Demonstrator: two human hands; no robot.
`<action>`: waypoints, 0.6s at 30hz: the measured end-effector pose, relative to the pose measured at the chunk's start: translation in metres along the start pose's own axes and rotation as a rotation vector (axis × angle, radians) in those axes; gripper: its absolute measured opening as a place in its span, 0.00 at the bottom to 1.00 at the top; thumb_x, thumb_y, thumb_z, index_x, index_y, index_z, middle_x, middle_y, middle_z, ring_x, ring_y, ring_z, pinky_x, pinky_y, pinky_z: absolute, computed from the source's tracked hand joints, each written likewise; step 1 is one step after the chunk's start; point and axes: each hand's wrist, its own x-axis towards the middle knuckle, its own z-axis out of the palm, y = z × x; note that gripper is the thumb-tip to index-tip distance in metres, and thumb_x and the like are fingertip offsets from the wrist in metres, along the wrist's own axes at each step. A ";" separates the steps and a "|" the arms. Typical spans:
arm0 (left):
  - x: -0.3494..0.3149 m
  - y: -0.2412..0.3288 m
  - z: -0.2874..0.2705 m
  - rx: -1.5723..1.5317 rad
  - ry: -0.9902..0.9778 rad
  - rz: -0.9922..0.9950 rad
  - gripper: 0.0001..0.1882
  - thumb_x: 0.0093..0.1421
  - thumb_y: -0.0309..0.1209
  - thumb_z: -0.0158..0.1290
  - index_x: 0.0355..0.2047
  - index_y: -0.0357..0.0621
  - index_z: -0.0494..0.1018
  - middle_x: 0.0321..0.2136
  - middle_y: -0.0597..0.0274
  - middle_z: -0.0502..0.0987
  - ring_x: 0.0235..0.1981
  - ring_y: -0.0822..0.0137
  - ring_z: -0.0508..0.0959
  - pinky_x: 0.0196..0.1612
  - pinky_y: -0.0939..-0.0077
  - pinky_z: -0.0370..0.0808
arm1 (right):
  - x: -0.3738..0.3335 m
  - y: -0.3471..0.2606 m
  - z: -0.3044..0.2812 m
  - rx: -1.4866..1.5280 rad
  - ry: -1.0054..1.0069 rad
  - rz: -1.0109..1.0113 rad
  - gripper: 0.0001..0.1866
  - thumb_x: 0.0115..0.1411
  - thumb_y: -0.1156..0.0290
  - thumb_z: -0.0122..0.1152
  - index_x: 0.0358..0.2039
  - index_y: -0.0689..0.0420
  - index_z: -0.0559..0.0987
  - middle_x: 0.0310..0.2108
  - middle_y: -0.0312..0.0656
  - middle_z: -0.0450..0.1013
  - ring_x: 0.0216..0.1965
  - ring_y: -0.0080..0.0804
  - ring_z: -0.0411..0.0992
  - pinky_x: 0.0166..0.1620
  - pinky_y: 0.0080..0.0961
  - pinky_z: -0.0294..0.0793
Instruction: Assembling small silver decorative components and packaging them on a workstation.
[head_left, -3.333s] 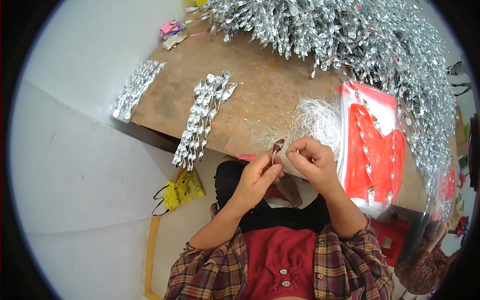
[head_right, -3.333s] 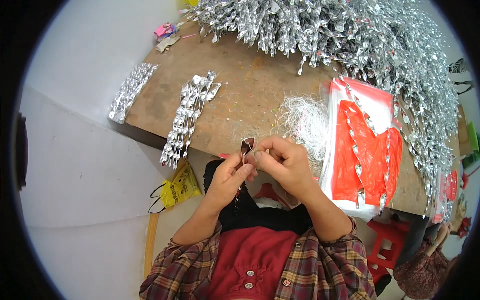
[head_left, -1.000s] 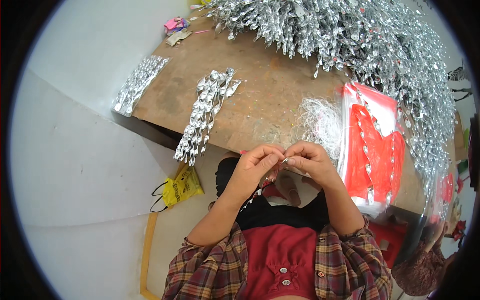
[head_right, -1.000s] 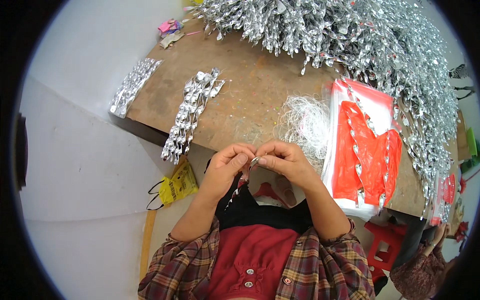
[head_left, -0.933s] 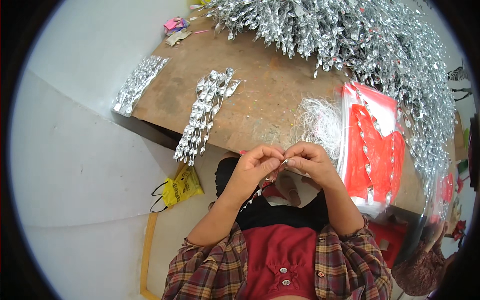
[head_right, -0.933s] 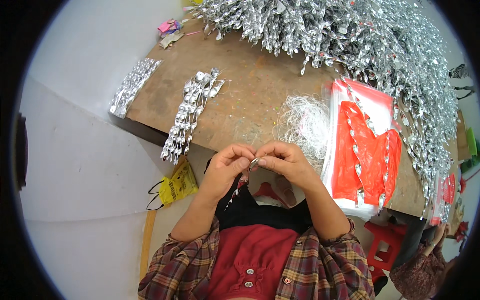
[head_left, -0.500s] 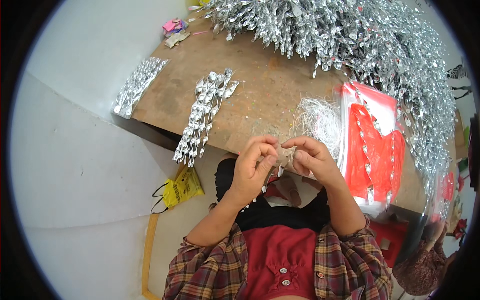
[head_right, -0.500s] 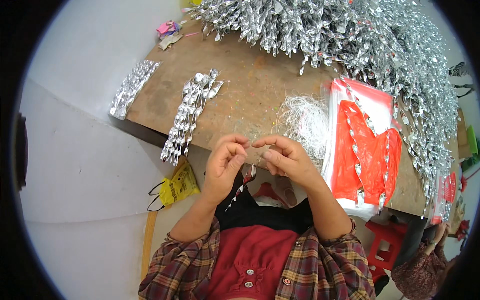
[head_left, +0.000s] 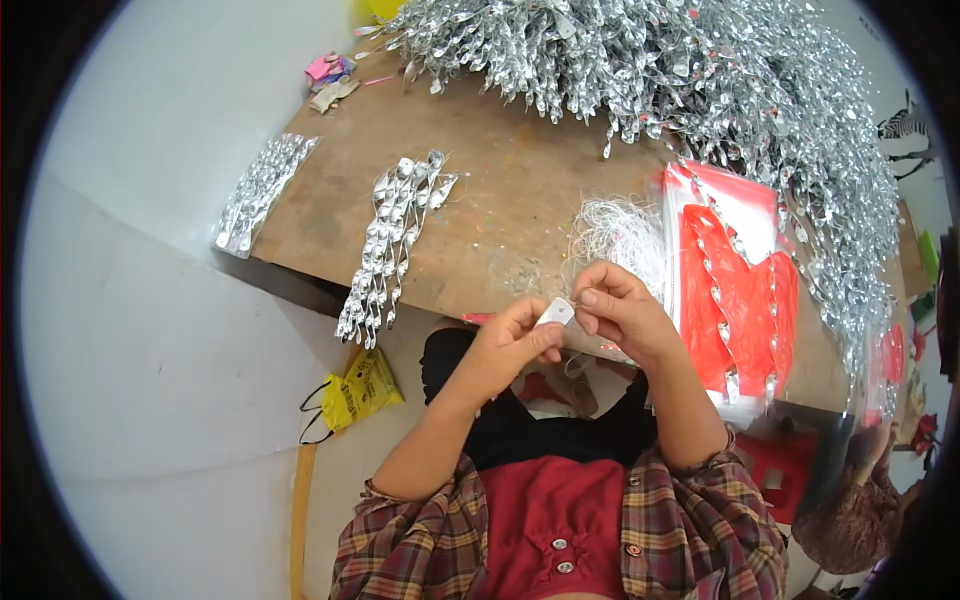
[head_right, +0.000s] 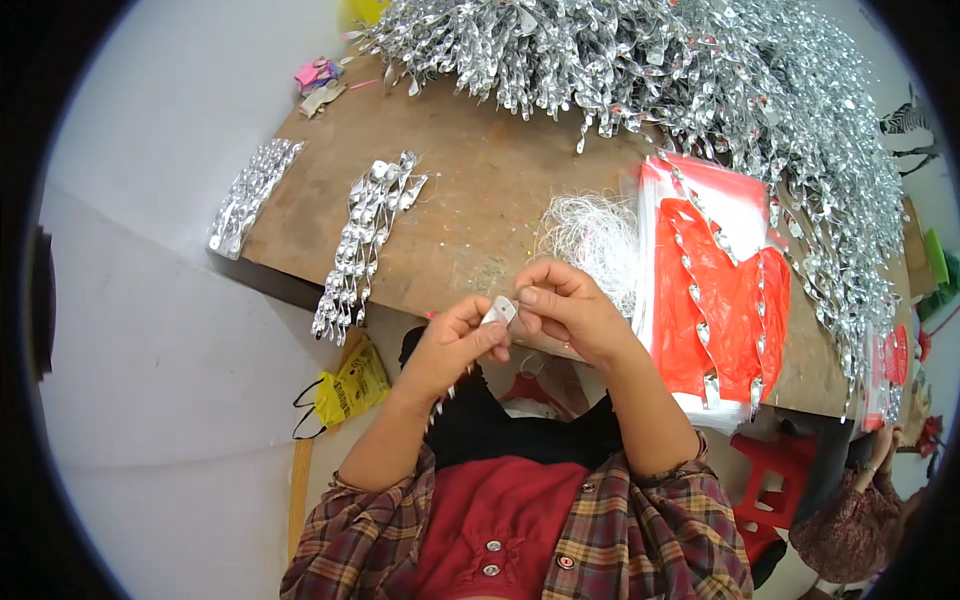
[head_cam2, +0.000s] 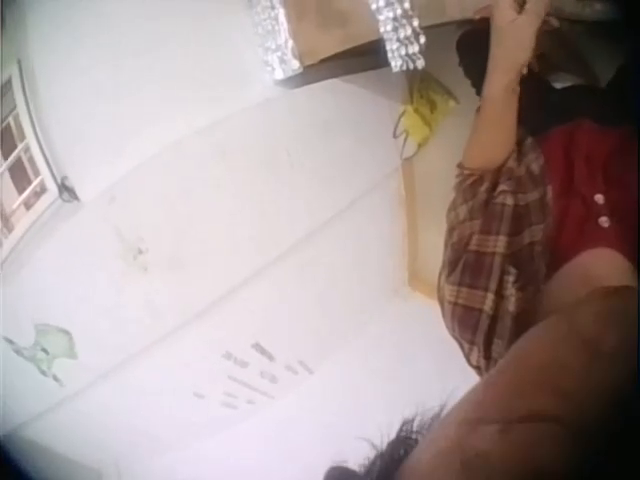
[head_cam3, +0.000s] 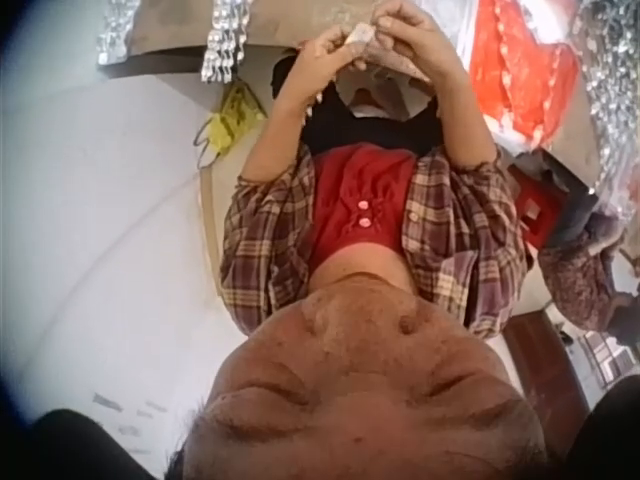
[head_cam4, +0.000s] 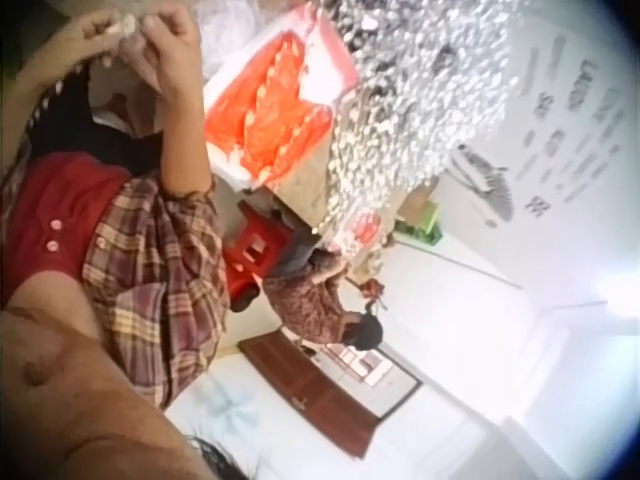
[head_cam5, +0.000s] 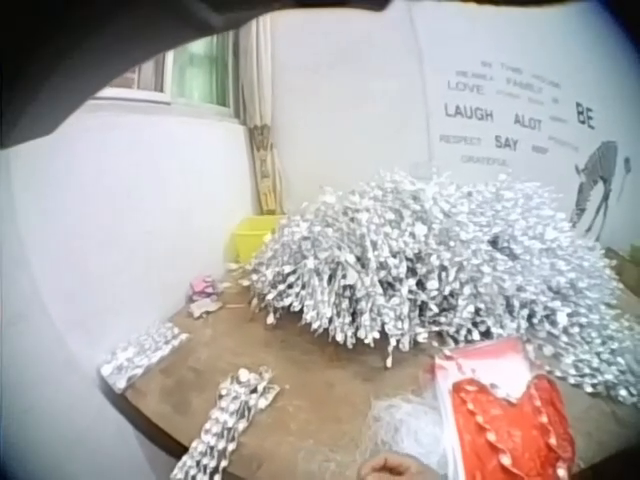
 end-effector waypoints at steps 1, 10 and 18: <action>0.001 0.004 -0.001 0.205 0.068 0.087 0.08 0.61 0.30 0.50 0.37 0.38 0.70 0.27 0.66 0.73 0.28 0.77 0.73 0.33 0.82 0.70 | 0.002 0.002 -0.006 0.025 -0.029 -0.030 0.05 0.60 0.70 0.54 0.35 0.57 0.72 0.21 0.32 0.68 0.17 0.11 0.59 0.17 0.08 0.51; -0.021 0.012 -0.026 0.765 0.285 0.100 0.07 0.58 0.25 0.51 0.33 0.33 0.74 0.26 0.62 0.79 0.29 0.79 0.75 0.33 0.84 0.71 | 0.005 0.014 -0.032 0.165 0.037 0.058 0.03 0.61 0.71 0.53 0.34 0.56 0.73 0.22 0.35 0.71 0.13 0.10 0.53 0.16 0.08 0.47; -0.038 -0.005 -0.041 0.449 0.209 0.014 0.08 0.58 0.25 0.52 0.36 0.34 0.72 0.29 0.62 0.79 0.32 0.76 0.76 0.37 0.82 0.71 | 0.008 0.024 -0.029 0.203 0.015 0.023 0.03 0.60 0.71 0.54 0.34 0.55 0.73 0.22 0.35 0.72 0.12 0.09 0.50 0.15 0.08 0.45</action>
